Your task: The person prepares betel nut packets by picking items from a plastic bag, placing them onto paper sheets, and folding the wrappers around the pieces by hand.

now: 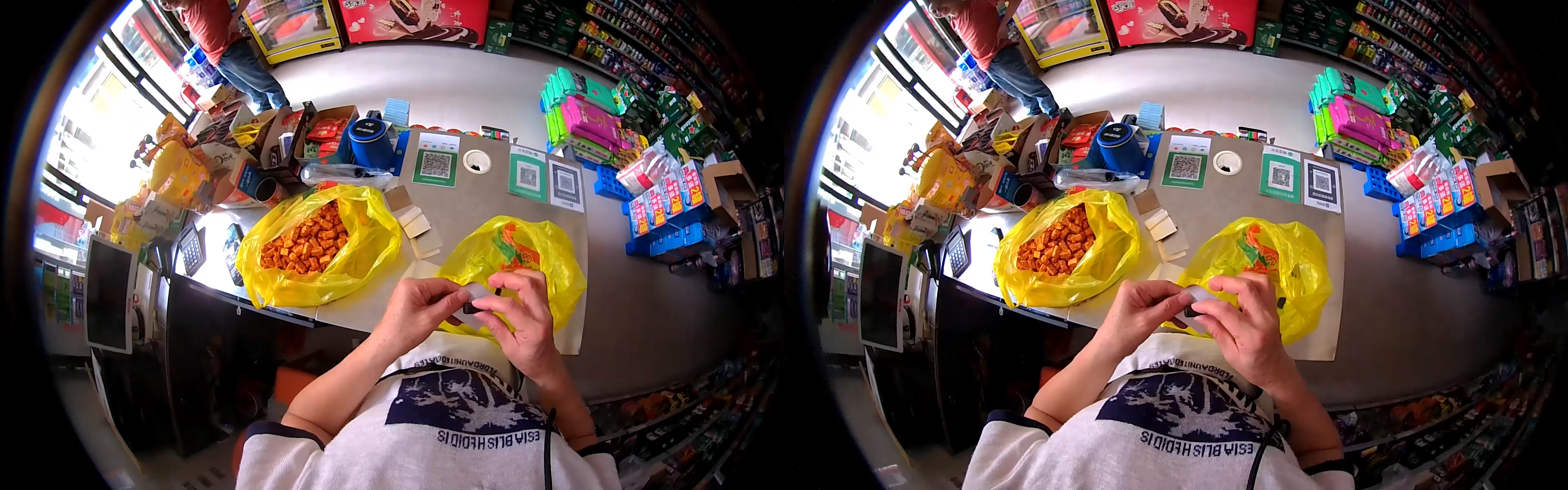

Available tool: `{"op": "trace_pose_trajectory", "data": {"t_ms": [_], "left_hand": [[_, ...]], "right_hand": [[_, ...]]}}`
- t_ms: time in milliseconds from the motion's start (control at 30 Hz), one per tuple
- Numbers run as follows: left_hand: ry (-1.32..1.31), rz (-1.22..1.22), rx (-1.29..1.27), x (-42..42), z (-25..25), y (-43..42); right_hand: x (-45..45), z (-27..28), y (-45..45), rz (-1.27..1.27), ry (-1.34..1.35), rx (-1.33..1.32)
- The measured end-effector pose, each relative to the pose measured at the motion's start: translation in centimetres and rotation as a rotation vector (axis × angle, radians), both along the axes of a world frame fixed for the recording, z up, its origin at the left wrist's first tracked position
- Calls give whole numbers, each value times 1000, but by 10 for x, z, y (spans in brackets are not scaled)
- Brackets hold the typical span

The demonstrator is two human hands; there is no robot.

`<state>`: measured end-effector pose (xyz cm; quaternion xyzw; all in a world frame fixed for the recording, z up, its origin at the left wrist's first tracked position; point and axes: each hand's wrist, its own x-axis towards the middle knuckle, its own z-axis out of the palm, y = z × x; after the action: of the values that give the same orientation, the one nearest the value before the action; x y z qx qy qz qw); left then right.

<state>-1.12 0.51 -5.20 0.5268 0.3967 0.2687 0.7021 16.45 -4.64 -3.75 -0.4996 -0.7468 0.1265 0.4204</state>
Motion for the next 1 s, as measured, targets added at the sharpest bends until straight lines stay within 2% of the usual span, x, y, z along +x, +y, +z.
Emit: {"op": "trace_pose_trajectory", "data": {"t_ms": [67,233,1000], "left_hand": [[-2,-38,0,-3,1,3],[11,-80,10,-5,-3,6],[-3,-96,-2,-2,2,9]], "right_hand": [[0,3,2,-9,-49,36],[-1,-5,1,-8,47,-30],[0,-5,3,-29,-26,42]]}}
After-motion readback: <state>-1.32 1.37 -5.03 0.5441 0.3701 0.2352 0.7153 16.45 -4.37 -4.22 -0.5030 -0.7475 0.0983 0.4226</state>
